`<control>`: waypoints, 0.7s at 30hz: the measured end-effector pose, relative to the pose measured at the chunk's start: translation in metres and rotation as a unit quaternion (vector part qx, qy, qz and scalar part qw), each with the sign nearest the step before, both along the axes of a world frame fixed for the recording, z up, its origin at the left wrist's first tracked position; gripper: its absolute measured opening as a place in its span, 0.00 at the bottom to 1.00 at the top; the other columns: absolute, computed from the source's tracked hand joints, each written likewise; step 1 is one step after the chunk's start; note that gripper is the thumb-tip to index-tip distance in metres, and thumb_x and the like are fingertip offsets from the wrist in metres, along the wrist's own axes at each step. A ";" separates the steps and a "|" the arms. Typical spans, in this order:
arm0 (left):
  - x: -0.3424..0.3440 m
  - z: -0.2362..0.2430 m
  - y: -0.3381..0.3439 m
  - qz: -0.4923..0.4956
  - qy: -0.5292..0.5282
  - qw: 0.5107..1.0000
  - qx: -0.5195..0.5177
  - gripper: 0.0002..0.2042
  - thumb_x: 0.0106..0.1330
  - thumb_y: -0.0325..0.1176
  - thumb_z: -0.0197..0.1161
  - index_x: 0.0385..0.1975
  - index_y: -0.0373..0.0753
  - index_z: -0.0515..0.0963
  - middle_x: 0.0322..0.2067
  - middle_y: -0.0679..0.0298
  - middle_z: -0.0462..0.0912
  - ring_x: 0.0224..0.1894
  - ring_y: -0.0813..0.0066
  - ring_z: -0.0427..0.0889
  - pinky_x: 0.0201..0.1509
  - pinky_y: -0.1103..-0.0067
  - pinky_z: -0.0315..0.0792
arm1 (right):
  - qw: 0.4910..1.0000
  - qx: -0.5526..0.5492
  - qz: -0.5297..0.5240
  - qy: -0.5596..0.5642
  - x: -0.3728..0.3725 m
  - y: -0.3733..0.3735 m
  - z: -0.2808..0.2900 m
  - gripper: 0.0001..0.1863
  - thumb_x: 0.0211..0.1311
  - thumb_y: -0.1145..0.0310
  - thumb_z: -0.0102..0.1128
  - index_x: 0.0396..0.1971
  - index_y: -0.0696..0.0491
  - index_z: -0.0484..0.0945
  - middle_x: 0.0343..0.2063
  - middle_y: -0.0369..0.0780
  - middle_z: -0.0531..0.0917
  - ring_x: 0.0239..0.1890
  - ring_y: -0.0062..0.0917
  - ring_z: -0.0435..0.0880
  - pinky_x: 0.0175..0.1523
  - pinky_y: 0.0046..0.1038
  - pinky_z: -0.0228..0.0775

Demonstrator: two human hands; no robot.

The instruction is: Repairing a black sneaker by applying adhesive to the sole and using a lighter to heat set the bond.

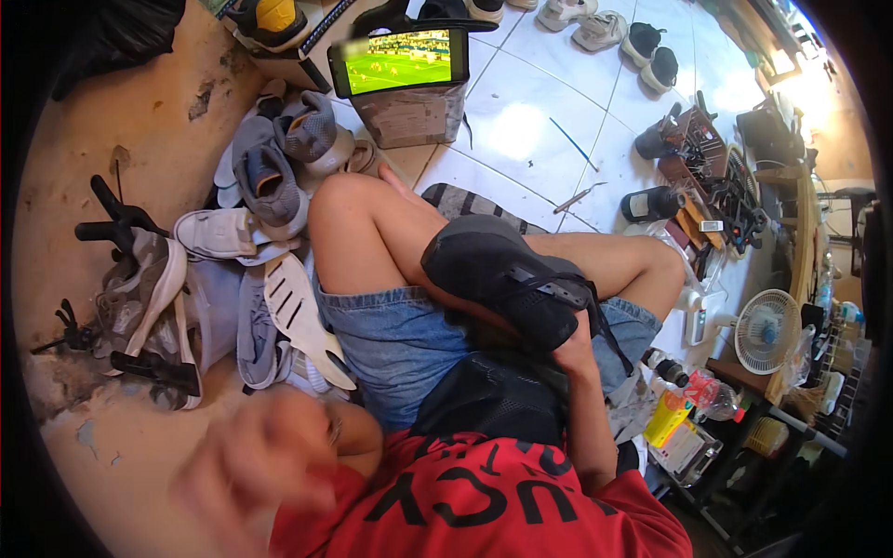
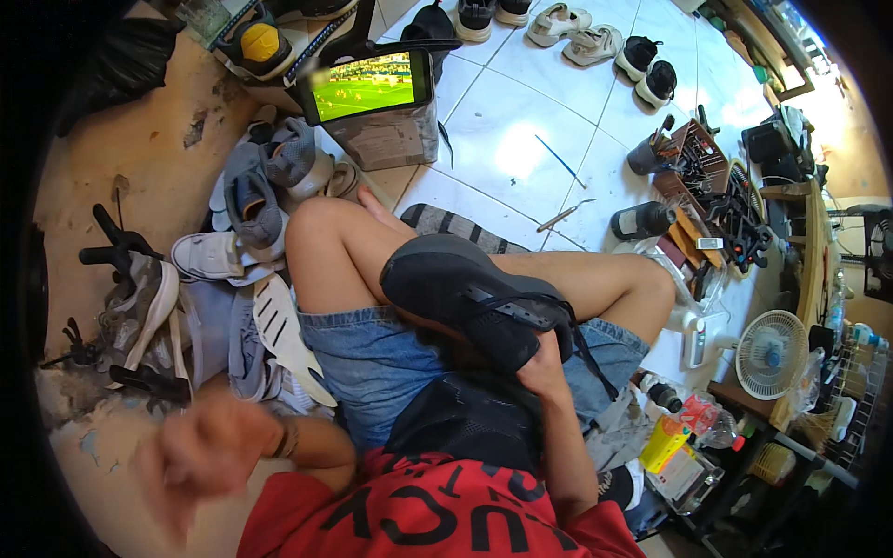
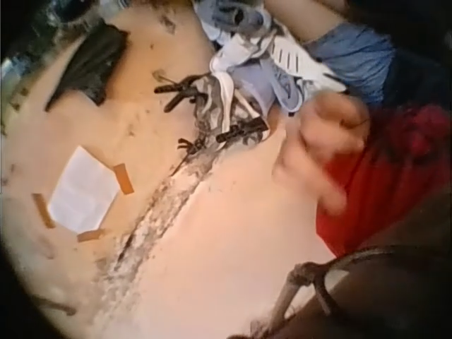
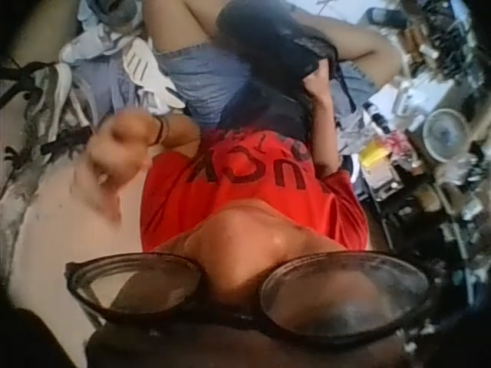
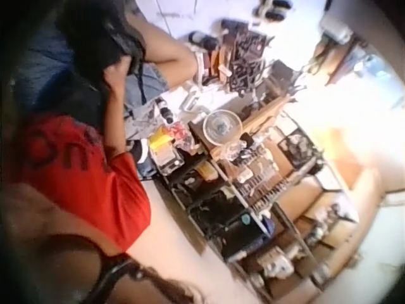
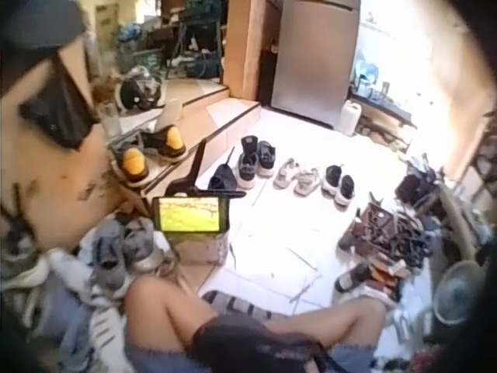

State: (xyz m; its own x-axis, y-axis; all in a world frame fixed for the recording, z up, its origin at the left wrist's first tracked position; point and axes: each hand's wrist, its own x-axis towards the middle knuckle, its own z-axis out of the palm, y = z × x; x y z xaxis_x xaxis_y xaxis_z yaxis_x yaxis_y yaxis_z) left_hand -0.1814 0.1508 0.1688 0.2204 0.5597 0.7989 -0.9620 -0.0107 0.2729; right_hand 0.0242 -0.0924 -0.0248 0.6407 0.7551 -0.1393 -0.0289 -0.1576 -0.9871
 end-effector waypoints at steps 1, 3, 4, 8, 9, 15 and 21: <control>0.001 0.013 0.006 -0.069 -0.021 0.991 0.113 0.21 0.66 0.37 0.64 0.58 0.58 0.68 0.47 0.67 0.73 0.30 0.73 0.78 0.31 0.75 0.72 | 0.999 -0.006 -0.003 0.044 0.001 0.003 0.003 0.36 0.53 0.76 0.72 0.62 0.58 0.65 0.59 0.43 0.75 0.62 0.31 0.74 0.68 0.34 0.63; 0.007 0.021 0.011 -0.138 -0.047 0.964 0.222 0.35 0.67 0.32 0.61 0.72 0.60 0.55 0.64 0.66 0.64 0.29 0.71 0.74 0.24 0.72 0.66 | 0.996 -0.015 -0.009 0.083 0.003 0.003 0.003 0.36 0.53 0.76 0.73 0.62 0.58 0.65 0.58 0.43 0.75 0.62 0.31 0.73 0.68 0.34 0.63; 0.013 0.018 0.005 -0.158 -0.066 0.965 0.198 0.31 0.66 0.25 0.56 0.69 0.57 0.60 0.58 0.66 0.69 0.28 0.72 0.73 0.24 0.73 0.66 | 0.996 -0.010 -0.017 0.081 0.003 -0.001 -0.002 0.36 0.52 0.76 0.73 0.62 0.58 0.65 0.59 0.43 0.75 0.62 0.31 0.74 0.68 0.34 0.63; 0.012 0.009 -0.012 -0.220 -0.121 0.950 0.187 0.26 0.66 0.18 0.47 0.62 0.48 0.69 0.41 0.66 0.74 0.24 0.74 0.72 0.23 0.76 0.64 | 0.996 0.003 -0.020 0.090 0.002 0.001 0.004 0.37 0.51 0.78 0.74 0.62 0.57 0.65 0.59 0.43 0.74 0.62 0.31 0.74 0.68 0.34 0.63; 0.010 0.010 -0.014 -0.225 -0.116 0.951 0.179 0.26 0.67 0.18 0.47 0.65 0.45 0.67 0.33 0.66 0.73 0.22 0.73 0.71 0.21 0.76 0.64 | 0.996 -0.003 -0.018 0.085 0.002 0.002 0.006 0.37 0.51 0.78 0.74 0.62 0.57 0.65 0.59 0.43 0.74 0.62 0.31 0.74 0.68 0.34 0.63; 0.006 0.028 -0.001 -0.285 -0.044 0.950 0.119 0.27 0.69 0.20 0.49 0.68 0.48 0.65 0.30 0.67 0.73 0.21 0.77 0.72 0.21 0.77 0.64 | 0.990 -0.007 -0.040 0.138 0.001 0.003 -0.002 0.39 0.52 0.79 0.72 0.64 0.56 0.63 0.61 0.42 0.72 0.65 0.31 0.71 0.70 0.35 0.61; -0.016 0.010 0.027 -0.176 0.005 0.980 0.088 0.20 0.72 0.29 0.53 0.64 0.50 0.70 0.33 0.72 0.79 0.21 0.85 0.73 0.21 0.80 0.65 | 0.990 0.013 -0.039 0.135 0.002 0.006 -0.005 0.37 0.54 0.78 0.70 0.64 0.57 0.63 0.61 0.43 0.72 0.65 0.31 0.70 0.70 0.34 0.60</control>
